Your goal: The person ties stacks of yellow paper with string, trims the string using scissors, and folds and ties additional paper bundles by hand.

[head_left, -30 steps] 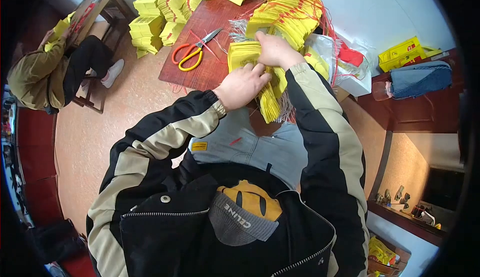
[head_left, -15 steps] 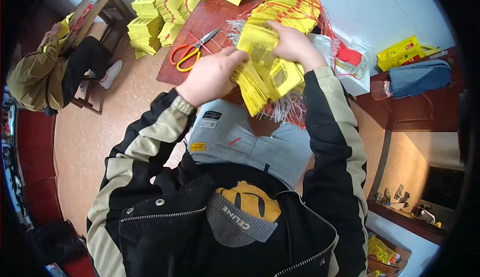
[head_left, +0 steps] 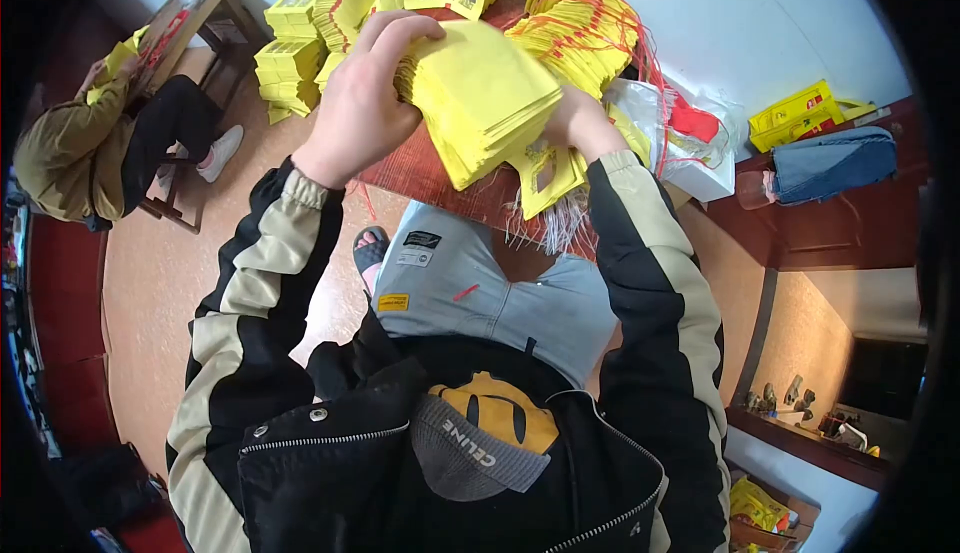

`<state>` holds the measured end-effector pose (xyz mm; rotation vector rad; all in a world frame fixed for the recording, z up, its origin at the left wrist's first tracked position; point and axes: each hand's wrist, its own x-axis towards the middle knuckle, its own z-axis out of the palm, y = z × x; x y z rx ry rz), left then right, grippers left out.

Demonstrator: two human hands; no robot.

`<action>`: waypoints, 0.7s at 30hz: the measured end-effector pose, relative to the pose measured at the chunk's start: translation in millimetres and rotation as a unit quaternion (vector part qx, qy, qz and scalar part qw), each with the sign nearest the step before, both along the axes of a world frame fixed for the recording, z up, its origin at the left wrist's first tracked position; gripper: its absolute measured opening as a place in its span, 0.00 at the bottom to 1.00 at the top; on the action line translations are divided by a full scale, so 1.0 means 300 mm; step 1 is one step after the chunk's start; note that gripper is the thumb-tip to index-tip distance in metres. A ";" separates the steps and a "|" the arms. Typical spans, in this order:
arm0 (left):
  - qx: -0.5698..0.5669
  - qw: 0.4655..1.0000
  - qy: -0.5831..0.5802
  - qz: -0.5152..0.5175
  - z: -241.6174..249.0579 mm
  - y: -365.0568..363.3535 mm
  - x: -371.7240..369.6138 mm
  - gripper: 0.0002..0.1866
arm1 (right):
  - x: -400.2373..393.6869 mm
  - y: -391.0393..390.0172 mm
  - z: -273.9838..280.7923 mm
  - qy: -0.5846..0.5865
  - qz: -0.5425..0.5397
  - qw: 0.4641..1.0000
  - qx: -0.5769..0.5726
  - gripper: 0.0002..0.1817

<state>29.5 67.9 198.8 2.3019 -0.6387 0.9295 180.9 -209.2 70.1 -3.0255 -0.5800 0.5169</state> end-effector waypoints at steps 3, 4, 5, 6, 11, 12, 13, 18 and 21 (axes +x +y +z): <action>-0.031 0.995 -0.091 -0.025 -0.065 -0.034 0.027 0.27 | 0.030 0.024 -0.016 0.032 0.012 0.999 -0.024 0.26; -0.032 0.995 -0.090 -0.025 -0.084 -0.043 0.033 0.27 | 0.036 0.026 -0.007 0.029 0.003 1.000 0.000 0.26; -0.018 0.991 -0.131 -0.033 -0.097 -0.054 0.038 0.28 | 0.033 0.026 0.010 0.024 -0.008 0.999 0.029 0.25; -0.003 0.984 -0.173 -0.042 -0.112 -0.067 0.043 0.29 | 0.023 0.015 0.028 0.022 -0.024 0.997 0.072 0.25; -0.048 0.965 -0.252 -0.059 -0.202 -0.124 0.090 0.32 | -0.005 -0.032 0.114 0.119 -0.138 0.918 0.352 0.22; -0.050 0.965 -0.251 -0.059 -0.221 -0.132 0.107 0.32 | -0.013 -0.044 0.133 0.156 -0.167 0.878 0.420 0.22; -0.071 0.956 -0.274 -0.076 -0.240 -0.137 0.127 0.33 | -0.029 -0.056 0.148 0.201 -0.195 0.830 0.482 0.22; -0.133 0.935 -0.306 -0.116 -0.344 -0.177 0.138 0.34 | -0.129 -0.108 0.204 0.326 -0.264 0.641 0.643 0.20; -0.107 0.941 -0.306 -0.095 -0.380 -0.201 0.102 0.31 | -0.127 -0.104 0.209 0.338 -0.256 0.642 0.639 0.20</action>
